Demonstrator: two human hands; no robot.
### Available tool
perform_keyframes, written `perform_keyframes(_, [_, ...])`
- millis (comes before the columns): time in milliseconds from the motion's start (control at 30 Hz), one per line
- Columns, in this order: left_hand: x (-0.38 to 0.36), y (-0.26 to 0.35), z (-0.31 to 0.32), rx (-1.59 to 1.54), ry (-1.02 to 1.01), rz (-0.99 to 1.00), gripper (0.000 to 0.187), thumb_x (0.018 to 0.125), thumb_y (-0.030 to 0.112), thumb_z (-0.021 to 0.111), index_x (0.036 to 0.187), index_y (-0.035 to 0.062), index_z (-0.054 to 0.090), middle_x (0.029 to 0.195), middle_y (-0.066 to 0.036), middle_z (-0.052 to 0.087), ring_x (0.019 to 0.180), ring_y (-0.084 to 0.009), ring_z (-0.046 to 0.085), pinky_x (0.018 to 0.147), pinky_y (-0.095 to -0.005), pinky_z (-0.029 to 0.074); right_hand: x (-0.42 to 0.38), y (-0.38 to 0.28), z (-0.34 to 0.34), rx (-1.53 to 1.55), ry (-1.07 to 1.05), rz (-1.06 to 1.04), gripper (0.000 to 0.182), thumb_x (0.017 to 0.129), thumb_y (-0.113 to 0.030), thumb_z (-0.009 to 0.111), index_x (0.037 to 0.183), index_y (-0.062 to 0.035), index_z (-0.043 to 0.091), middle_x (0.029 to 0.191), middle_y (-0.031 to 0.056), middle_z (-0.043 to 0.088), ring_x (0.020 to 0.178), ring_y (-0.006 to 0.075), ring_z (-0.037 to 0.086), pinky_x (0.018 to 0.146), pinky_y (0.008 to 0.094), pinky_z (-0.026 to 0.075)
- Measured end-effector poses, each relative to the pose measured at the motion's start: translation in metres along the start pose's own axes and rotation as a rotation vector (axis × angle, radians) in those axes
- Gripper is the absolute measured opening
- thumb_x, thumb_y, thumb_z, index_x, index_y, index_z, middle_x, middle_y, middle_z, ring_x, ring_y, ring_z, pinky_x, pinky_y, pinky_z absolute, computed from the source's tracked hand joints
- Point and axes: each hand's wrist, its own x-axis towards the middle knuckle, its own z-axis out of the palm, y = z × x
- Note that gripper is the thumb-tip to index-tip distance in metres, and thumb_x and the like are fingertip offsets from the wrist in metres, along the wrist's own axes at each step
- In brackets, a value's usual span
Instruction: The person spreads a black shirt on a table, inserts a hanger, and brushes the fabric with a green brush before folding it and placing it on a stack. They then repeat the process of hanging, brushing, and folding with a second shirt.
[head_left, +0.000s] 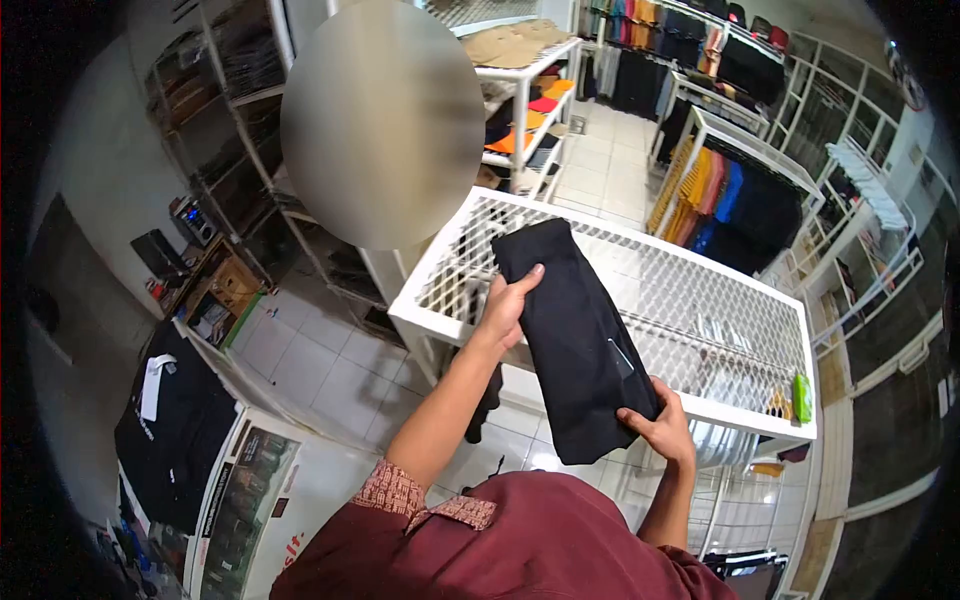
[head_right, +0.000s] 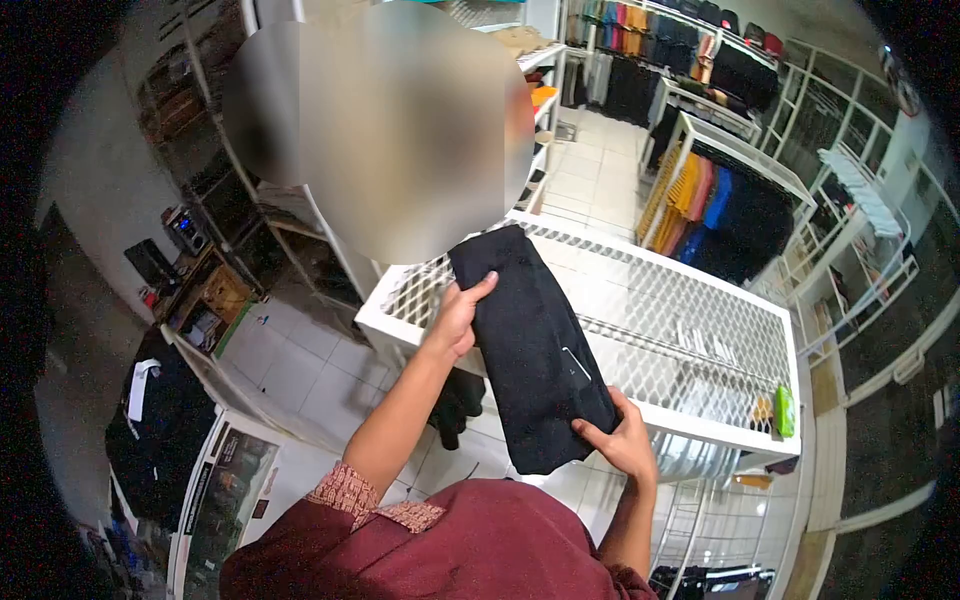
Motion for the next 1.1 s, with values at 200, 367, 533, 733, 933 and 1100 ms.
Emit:
perform_keyframes(200, [0.052,-0.075,0.087,0.099,-0.166,-0.123,0.030,0.098,0.008,0.067,0.125,-0.0021,0.064,0.116,-0.013,0.072,0.102,-0.0247,0.071,0.090,-0.0386,0.060,-0.029,0.009,-0.052,0.056,0.297,0.007,0.048,0.086,-0.006,0.079,0.127,0.0084,0.059,0.113,0.0113,0.070,0.099,0.0163,0.067,0.089,0.0291,0.054])
perform_keyframes(367, [0.113,-0.114,0.154,0.517,-0.248,0.066,0.058,0.094,0.024,0.074,0.139,-0.0049,0.052,0.127,-0.021,0.066,0.110,-0.0296,0.069,0.095,-0.0393,0.056,-0.020,0.007,-0.075,0.240,0.448,-0.093,0.050,0.088,-0.006,0.079,0.131,0.0071,0.057,0.115,0.0120,0.069,0.101,0.0163,0.066,0.088,0.0289,0.054])
perform_keyframes(533, [0.013,-0.137,0.167,1.152,-0.462,0.435,0.075,0.089,0.040,0.075,0.144,-0.0036,0.048,0.144,-0.028,0.053,0.137,-0.0434,0.048,0.116,-0.0460,0.038,-0.025,0.046,-0.101,0.157,0.477,0.121,0.063,0.099,-0.021,0.070,0.149,0.0058,0.045,0.117,0.0185,0.067,0.092,0.0173,0.068,0.068,0.0286,0.059])
perform_keyframes(733, [-0.091,-0.162,0.161,1.519,-0.738,0.541,0.059,0.080,0.041,0.084,0.129,0.0128,0.070,0.140,-0.018,0.059,0.141,-0.0387,0.045,0.118,-0.0576,0.031,-0.029,0.080,-0.117,0.307,0.516,0.065,0.050,0.102,-0.009,0.061,0.148,0.0036,0.048,0.107,0.0101,0.067,0.090,0.0132,0.068,0.064,0.0268,0.060])
perform_keyframes(933, [-0.088,-0.159,0.156,1.378,-0.675,0.545,0.037,0.081,0.026,0.083,0.115,0.0102,0.077,0.129,-0.012,0.065,0.125,-0.0333,0.056,0.107,-0.0445,0.043,-0.031,0.067,-0.115,0.276,0.486,0.024,0.043,0.100,-0.002,0.061,0.142,0.0021,0.054,0.101,0.0099,0.068,0.079,0.0113,0.070,0.063,0.0258,0.060])
perform_keyframes(1100, [-0.087,-0.148,0.161,1.314,-0.570,0.449,0.030,0.083,0.011,0.081,0.112,0.0056,0.077,0.109,-0.011,0.072,0.107,-0.0276,0.066,0.091,-0.0357,0.051,-0.031,0.067,-0.110,0.190,0.513,0.008,0.041,0.099,-0.001,0.061,0.140,-0.0016,0.057,0.100,0.0105,0.069,0.073,0.0080,0.067,0.060,0.0252,0.059])
